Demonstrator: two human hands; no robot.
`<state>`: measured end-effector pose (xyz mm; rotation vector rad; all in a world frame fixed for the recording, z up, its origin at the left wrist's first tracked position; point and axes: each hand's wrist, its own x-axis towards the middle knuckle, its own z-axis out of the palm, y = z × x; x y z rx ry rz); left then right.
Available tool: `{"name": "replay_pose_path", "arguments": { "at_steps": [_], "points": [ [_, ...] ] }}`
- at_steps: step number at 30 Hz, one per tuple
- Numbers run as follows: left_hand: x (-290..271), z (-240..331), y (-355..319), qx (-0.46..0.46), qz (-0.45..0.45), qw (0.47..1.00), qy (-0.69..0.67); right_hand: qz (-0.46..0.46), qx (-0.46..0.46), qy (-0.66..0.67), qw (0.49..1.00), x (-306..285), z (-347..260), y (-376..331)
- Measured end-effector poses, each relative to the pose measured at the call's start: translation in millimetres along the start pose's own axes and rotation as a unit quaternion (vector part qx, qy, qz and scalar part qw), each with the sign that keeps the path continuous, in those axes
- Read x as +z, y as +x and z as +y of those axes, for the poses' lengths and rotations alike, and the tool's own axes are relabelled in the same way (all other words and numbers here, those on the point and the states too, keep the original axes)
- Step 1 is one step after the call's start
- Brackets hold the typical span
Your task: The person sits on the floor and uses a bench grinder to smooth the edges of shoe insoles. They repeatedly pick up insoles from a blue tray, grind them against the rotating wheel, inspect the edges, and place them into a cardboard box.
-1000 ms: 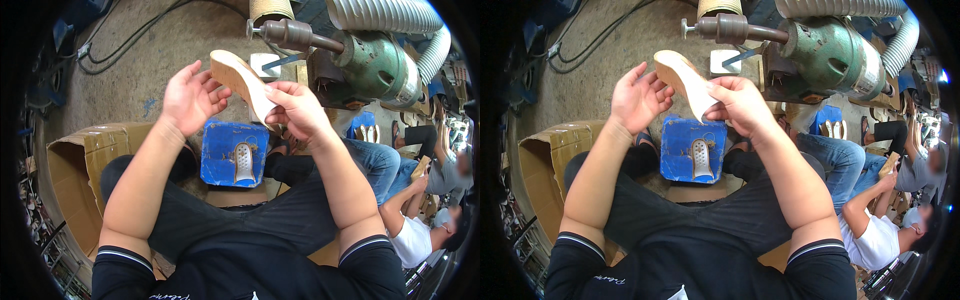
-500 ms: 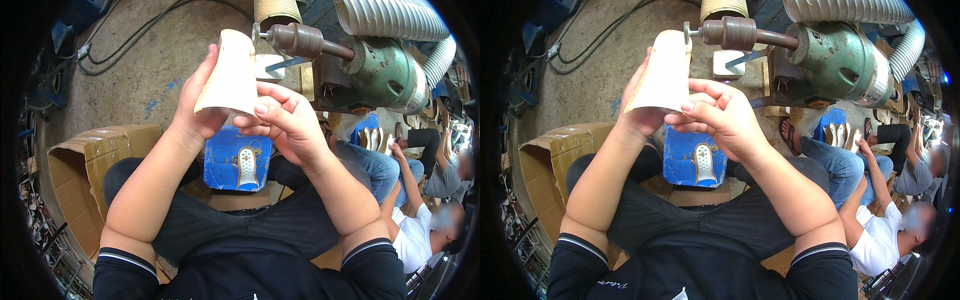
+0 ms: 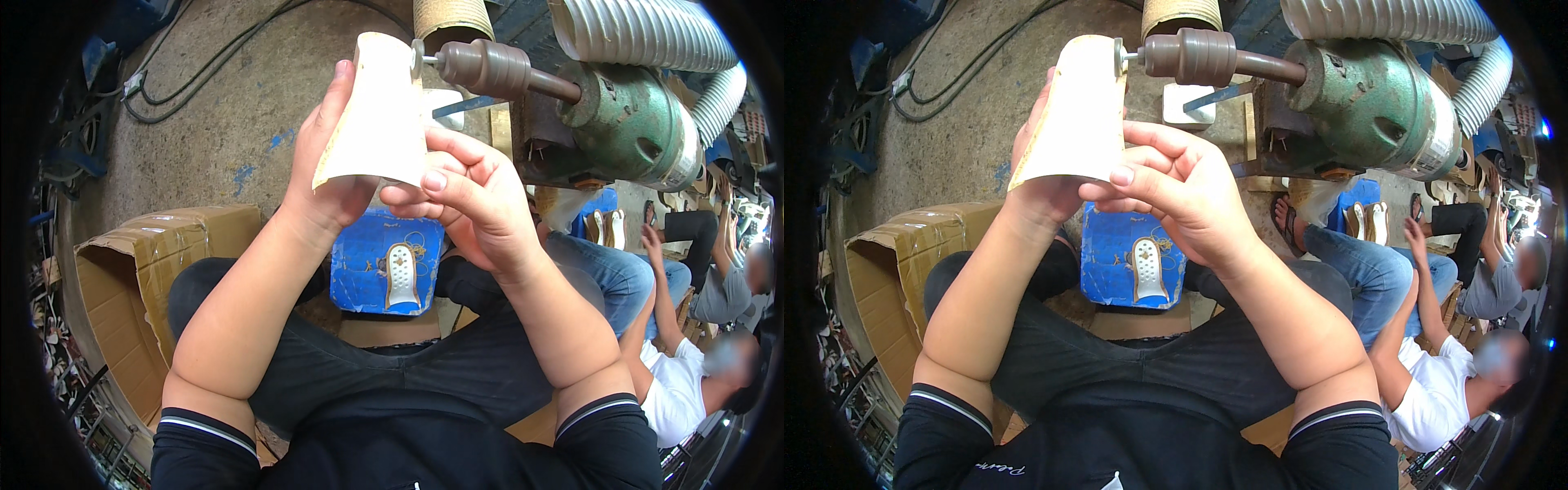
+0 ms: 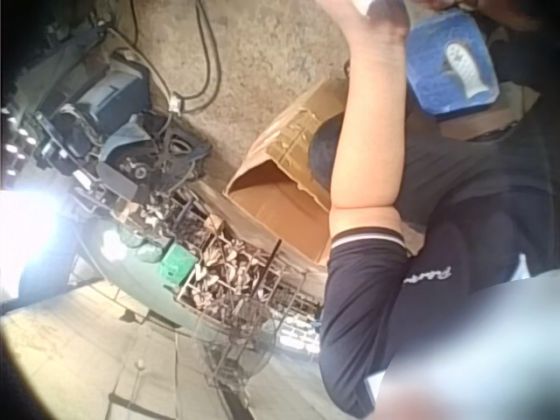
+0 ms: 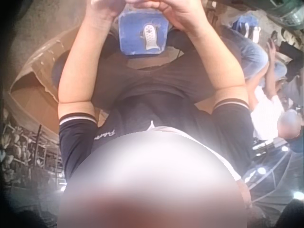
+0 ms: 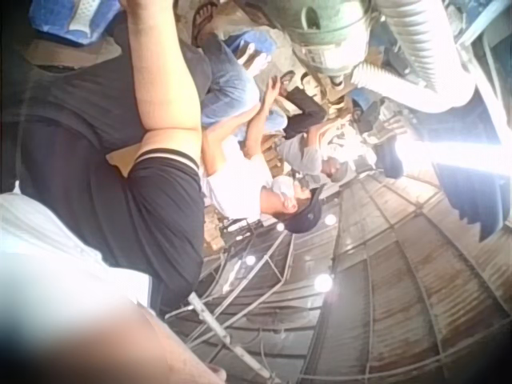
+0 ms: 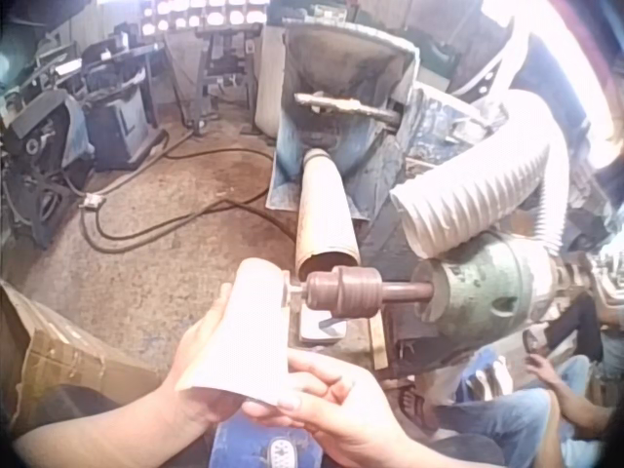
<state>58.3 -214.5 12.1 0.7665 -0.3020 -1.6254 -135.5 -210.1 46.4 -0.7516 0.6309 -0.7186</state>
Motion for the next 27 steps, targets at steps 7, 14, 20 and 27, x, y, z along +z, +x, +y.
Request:
{"name": "replay_pose_path", "arguments": {
  "at_steps": [7,14,20,27],
  "points": [
    [-0.2,-0.4,2.7,0.003,-0.001,1.000,-0.002,0.004,-0.007,0.004,1.000,-0.7,1.4,3.3],
    [2.6,-0.1,6.7,0.029,0.016,0.999,0.023,0.005,-0.013,0.014,1.000,-3.3,2.5,9.3],
    [2.2,0.8,13.6,0.032,0.020,0.999,0.027,0.005,-0.016,0.026,1.000,-5.7,2.3,15.5],
    [4.0,3.6,21.7,0.027,0.035,0.999,0.014,-0.004,-0.024,0.049,0.998,-7.1,3.7,24.8]
  ]
}}
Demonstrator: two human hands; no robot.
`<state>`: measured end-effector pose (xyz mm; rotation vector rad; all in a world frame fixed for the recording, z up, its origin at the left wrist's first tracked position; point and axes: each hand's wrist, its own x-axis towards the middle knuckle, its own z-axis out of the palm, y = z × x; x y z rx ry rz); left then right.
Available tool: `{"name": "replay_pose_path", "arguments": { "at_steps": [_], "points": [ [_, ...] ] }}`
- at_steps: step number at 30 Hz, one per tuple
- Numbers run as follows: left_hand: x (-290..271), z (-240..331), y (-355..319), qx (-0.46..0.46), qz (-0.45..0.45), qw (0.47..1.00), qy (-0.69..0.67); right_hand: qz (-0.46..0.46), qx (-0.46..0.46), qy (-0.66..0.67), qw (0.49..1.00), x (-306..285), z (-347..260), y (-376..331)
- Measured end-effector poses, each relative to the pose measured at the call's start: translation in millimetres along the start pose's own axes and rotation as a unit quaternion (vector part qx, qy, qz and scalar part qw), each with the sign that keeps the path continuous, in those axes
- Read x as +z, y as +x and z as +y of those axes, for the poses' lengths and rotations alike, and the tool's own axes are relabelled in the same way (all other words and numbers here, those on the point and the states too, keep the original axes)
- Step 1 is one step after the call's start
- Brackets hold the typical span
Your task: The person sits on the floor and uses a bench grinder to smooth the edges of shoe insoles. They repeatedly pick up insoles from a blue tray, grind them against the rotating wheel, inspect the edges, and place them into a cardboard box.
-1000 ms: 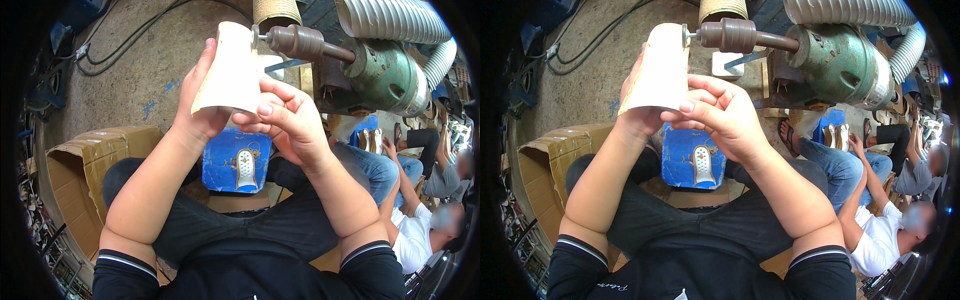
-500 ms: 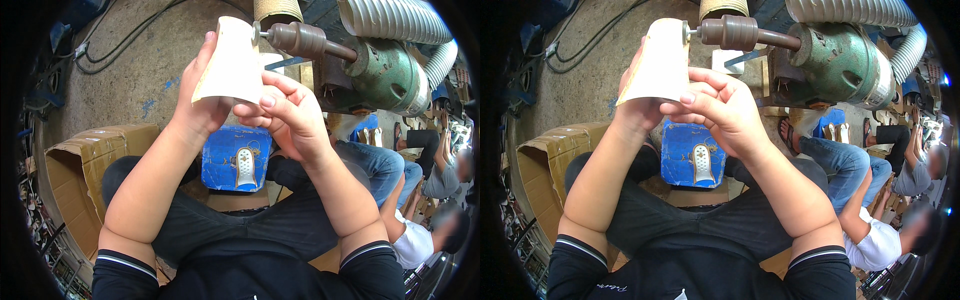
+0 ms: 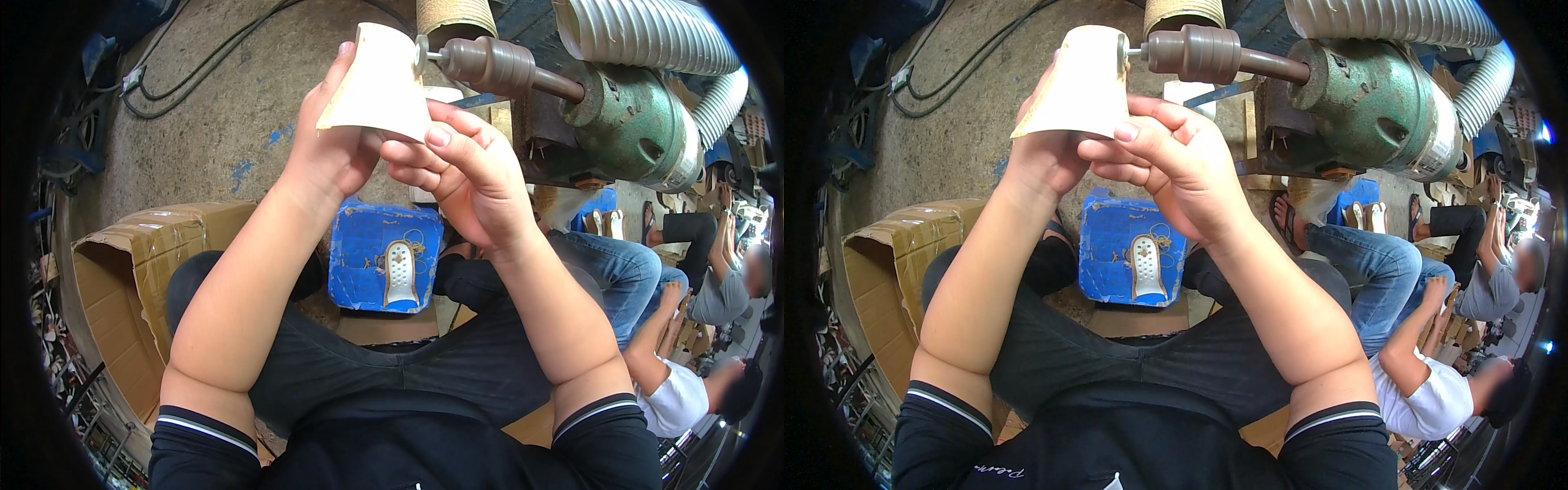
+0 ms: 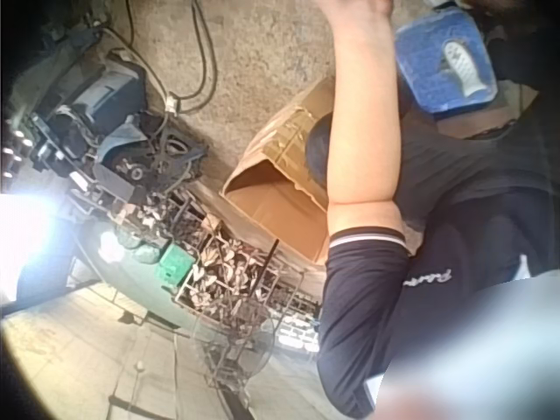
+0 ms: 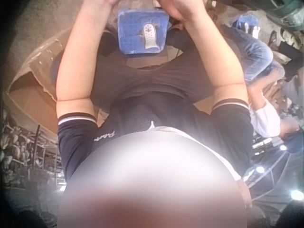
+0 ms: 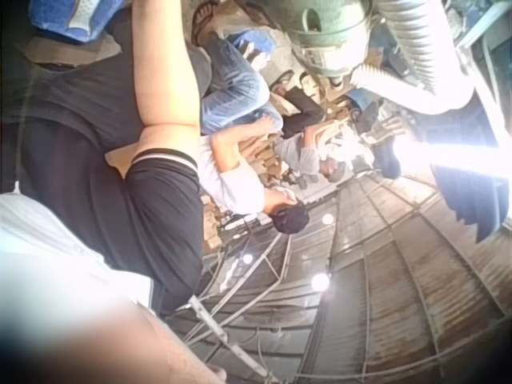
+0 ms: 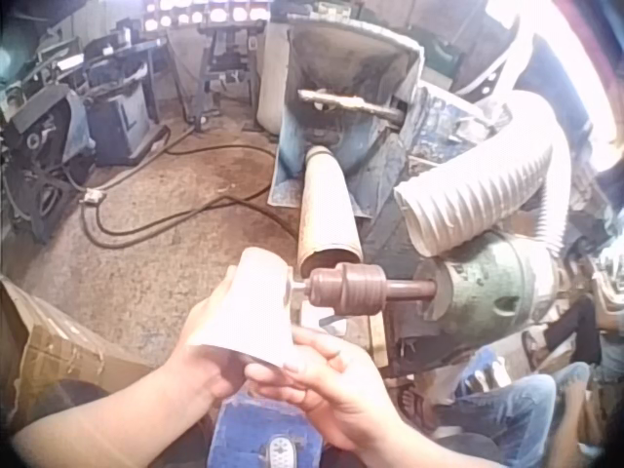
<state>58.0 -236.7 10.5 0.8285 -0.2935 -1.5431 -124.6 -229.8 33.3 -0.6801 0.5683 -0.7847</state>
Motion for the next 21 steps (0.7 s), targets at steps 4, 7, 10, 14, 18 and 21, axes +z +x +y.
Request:
{"name": "replay_pose_path", "arguments": {
  "at_steps": [4,7,10,14,18,21],
  "points": [
    [4.1,2.4,2.5,0.003,0.018,1.000,0.009,0.001,-0.002,0.000,1.000,-0.1,0.1,3.0],
    [5.7,4.4,3.9,0.007,0.016,1.000,0.017,-0.003,-0.008,0.002,1.000,-0.3,0.2,5.3],
    [5.3,4.6,5.9,0.010,0.008,1.000,0.009,0.001,-0.013,0.006,1.000,-0.4,0.6,7.5],
    [2.4,2.4,14.2,0.019,0.010,1.000,-0.002,0.010,-0.016,0.005,1.000,-1.3,1.2,11.4],
    [-3.3,2.8,26.5,0.007,-0.013,1.000,-0.003,0.023,-0.018,0.027,0.999,-2.7,2.8,17.1],
    [-5.9,-0.1,29.3,-0.011,0.012,1.000,0.002,0.044,-0.006,0.045,0.998,-2.9,5.3,17.7]
  ]
}}
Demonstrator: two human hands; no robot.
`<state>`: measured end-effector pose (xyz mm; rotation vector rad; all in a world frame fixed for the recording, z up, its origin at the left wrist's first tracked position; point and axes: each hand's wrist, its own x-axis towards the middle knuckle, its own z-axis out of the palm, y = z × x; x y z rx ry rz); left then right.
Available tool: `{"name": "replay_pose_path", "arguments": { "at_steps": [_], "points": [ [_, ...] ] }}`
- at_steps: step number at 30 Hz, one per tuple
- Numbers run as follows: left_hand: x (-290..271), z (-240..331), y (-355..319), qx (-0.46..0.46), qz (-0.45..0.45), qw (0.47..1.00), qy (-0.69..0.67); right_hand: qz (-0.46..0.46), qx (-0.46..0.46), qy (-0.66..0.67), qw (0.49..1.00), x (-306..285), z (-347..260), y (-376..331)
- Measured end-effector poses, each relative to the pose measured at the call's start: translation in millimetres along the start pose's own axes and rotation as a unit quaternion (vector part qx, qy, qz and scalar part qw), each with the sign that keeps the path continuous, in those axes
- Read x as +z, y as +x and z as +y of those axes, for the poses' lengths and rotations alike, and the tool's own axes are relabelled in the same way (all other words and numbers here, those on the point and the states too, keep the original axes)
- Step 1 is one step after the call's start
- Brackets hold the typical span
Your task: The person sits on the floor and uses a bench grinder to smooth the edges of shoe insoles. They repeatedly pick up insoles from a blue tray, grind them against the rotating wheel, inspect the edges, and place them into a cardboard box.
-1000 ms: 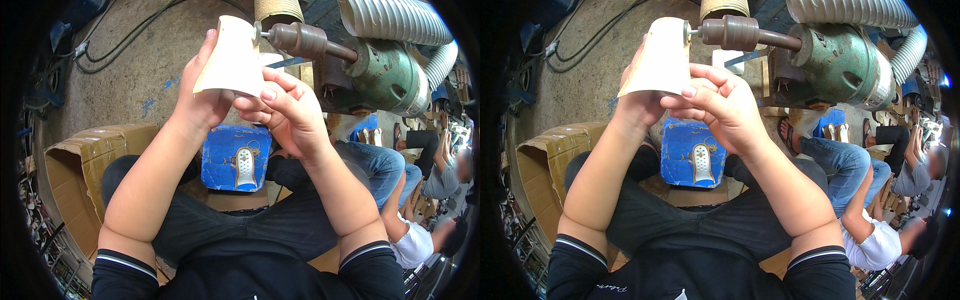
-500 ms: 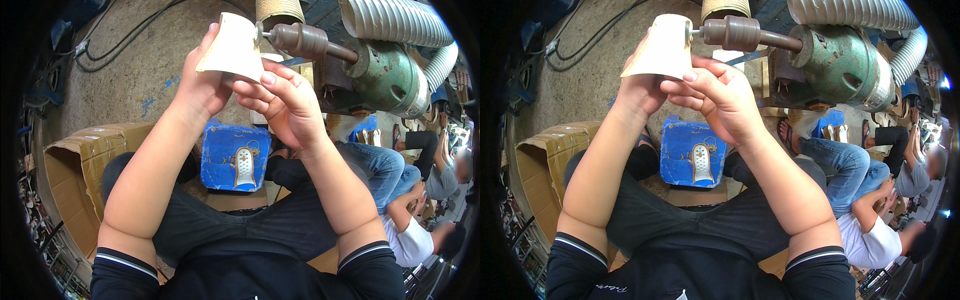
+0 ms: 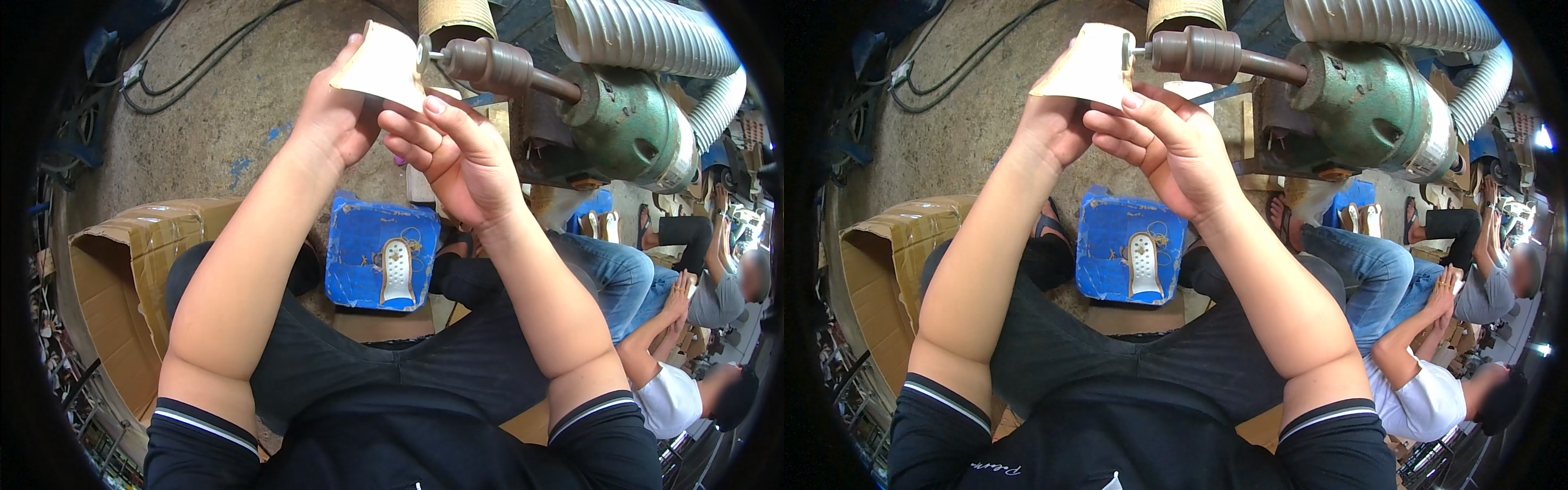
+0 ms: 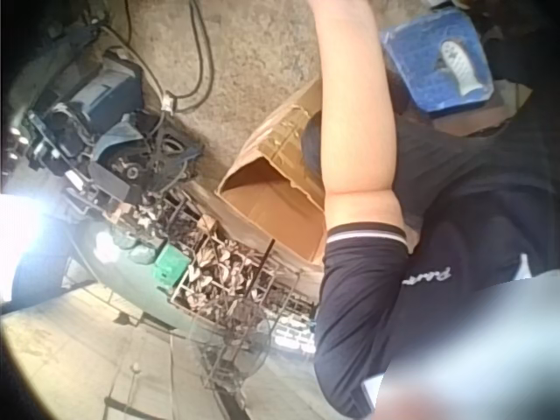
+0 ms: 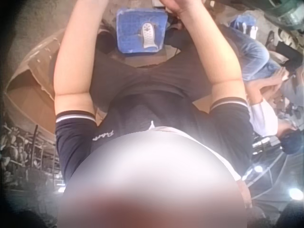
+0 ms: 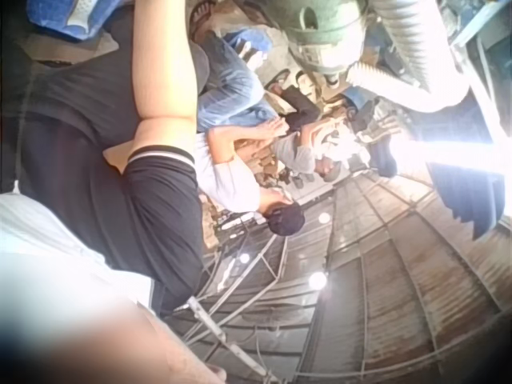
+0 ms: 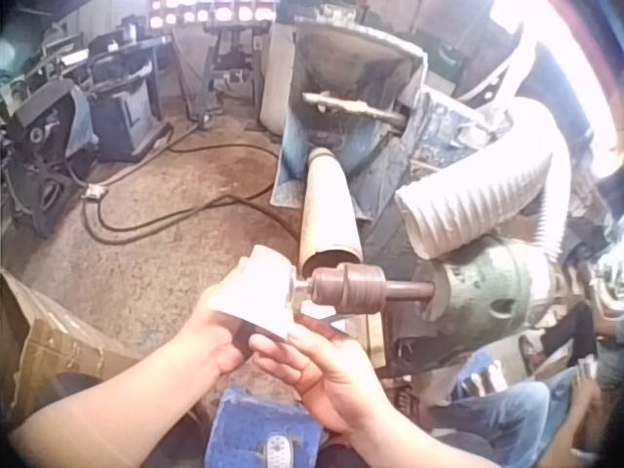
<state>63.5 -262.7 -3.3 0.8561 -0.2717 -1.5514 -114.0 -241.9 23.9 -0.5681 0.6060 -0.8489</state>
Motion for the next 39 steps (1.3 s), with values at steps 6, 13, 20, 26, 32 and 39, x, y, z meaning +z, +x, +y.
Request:
{"name": "replay_pose_path", "arguments": {
  "at_steps": [6,13,20,26,32,39],
  "points": [
    [-6.1,-11.3,-22.1,-0.026,0.010,1.000,-0.013,0.023,0.061,-0.005,0.998,-5.0,0.8,-13.9],
    [-17.4,-9.6,-40.2,-0.060,-0.065,0.993,-0.078,0.003,0.103,-0.069,0.992,-9.7,-2.3,-27.8],
    [-20.3,-4.3,-57.4,-0.065,-0.045,0.992,-0.094,-0.020,0.124,-0.163,0.979,-3.5,-5.6,-38.4],
    [-20.5,-0.9,-71.6,-0.064,-0.049,0.993,-0.081,-0.040,0.137,-0.212,0.967,-1.2,-11.2,-43.5],
    [-23.2,-0.9,-78.5,-0.067,-0.053,0.992,-0.094,-0.041,0.134,-0.247,0.959,3.8,-10.3,-44.7],
    [-31.3,-12.8,-86.7,-0.098,-0.137,0.977,-0.131,0.034,0.159,-0.233,0.959,-4.4,-7.6,-37.3]
  ]
}}
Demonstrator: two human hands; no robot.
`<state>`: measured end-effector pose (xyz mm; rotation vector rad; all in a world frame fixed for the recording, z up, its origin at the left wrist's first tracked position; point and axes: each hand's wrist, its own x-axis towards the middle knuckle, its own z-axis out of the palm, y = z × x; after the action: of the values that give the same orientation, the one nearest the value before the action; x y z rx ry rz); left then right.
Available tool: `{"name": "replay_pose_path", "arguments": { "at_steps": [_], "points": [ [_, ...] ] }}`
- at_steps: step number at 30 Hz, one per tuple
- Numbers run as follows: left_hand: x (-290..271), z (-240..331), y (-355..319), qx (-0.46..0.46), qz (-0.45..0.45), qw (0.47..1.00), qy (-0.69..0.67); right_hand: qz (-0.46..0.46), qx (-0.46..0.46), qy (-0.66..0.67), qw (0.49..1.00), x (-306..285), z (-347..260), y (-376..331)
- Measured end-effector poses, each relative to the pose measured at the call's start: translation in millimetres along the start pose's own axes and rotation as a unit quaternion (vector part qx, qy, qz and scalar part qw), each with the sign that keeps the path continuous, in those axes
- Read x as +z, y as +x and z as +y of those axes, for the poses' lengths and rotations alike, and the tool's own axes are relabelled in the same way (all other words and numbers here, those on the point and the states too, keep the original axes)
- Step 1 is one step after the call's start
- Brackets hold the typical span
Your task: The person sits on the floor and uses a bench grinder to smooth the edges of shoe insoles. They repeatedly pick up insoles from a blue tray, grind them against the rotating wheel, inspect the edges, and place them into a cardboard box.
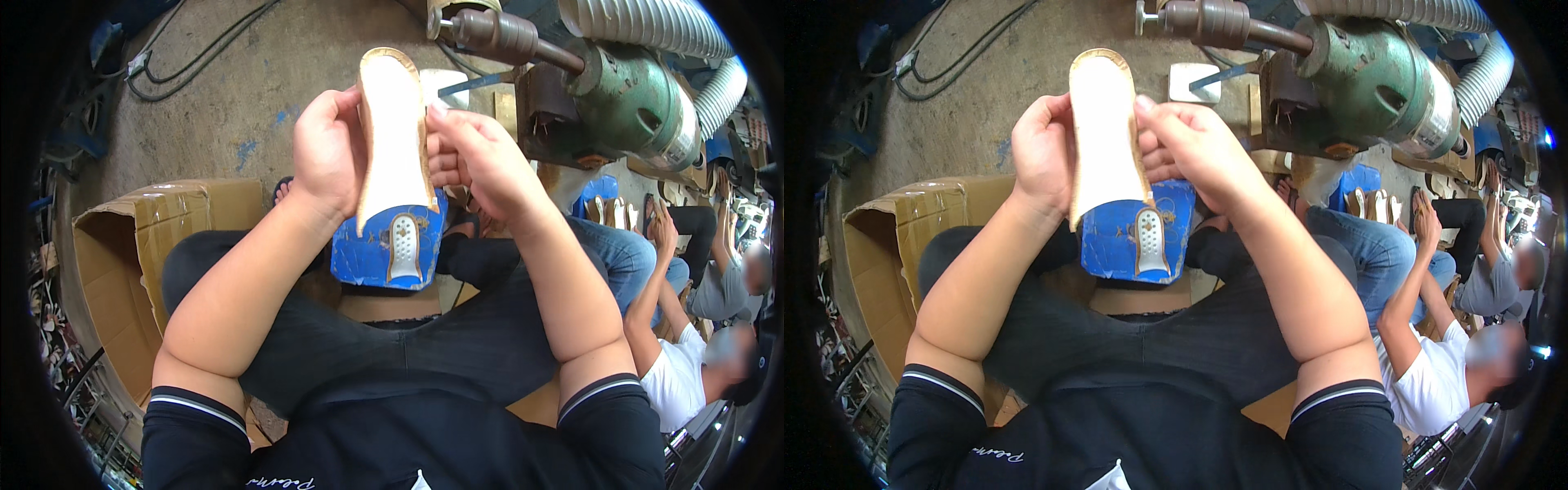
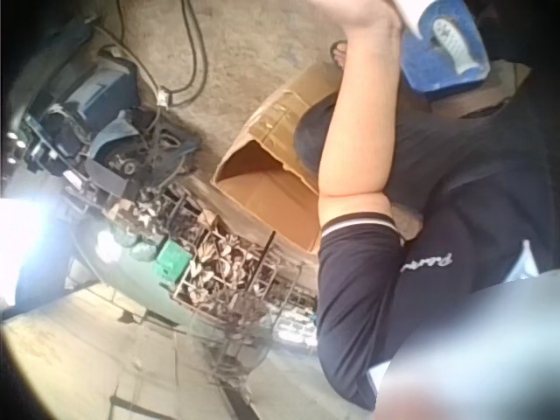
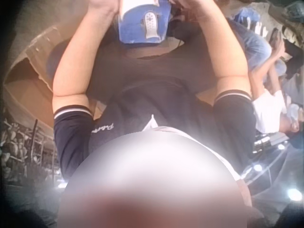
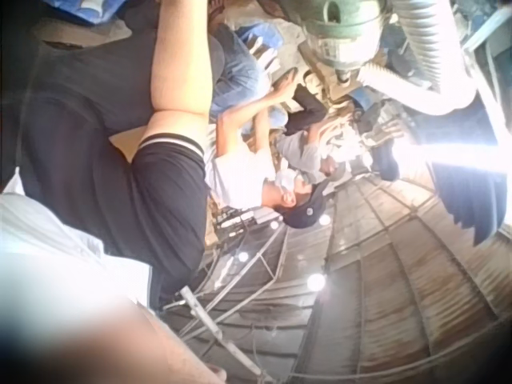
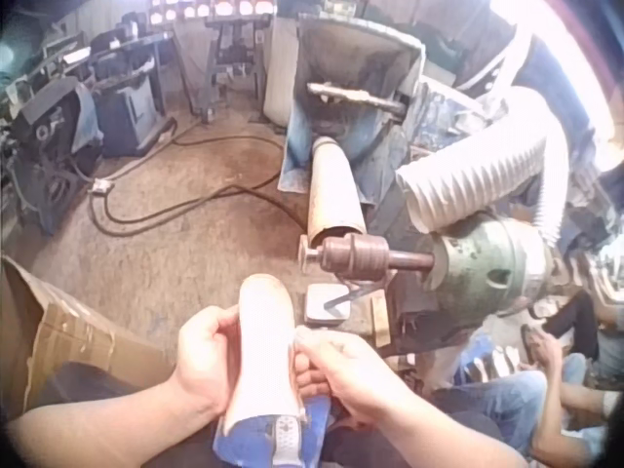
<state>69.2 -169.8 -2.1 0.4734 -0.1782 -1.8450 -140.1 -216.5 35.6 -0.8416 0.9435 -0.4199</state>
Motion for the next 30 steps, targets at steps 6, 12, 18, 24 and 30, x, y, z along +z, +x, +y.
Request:
{"name": "replay_pose_path", "arguments": {
  "at_steps": [6,12,18,24,30],
  "points": [
    [-5.2,-14.8,10.9,0.001,0.272,0.947,0.172,-0.040,-0.008,-0.344,0.938,-8.2,19.3,10.8],
    [3.0,8.9,11.5,0.075,0.332,0.884,0.320,-0.091,-0.021,-0.688,0.719,-22.0,45.1,1.7],
    [16.6,11.3,4.4,0.045,0.288,0.909,0.298,-0.196,0.059,-0.689,0.695,-8.1,90.0,15.1],
    [22.4,15.7,-5.2,0.012,0.255,0.920,0.298,-0.009,0.073,-0.531,0.844,34.8,190.8,36.9],
    [19.7,20.1,-11.8,0.000,0.251,0.920,0.301,-0.036,0.058,-0.597,0.799,50.6,220.3,26.8]
  ]
}}
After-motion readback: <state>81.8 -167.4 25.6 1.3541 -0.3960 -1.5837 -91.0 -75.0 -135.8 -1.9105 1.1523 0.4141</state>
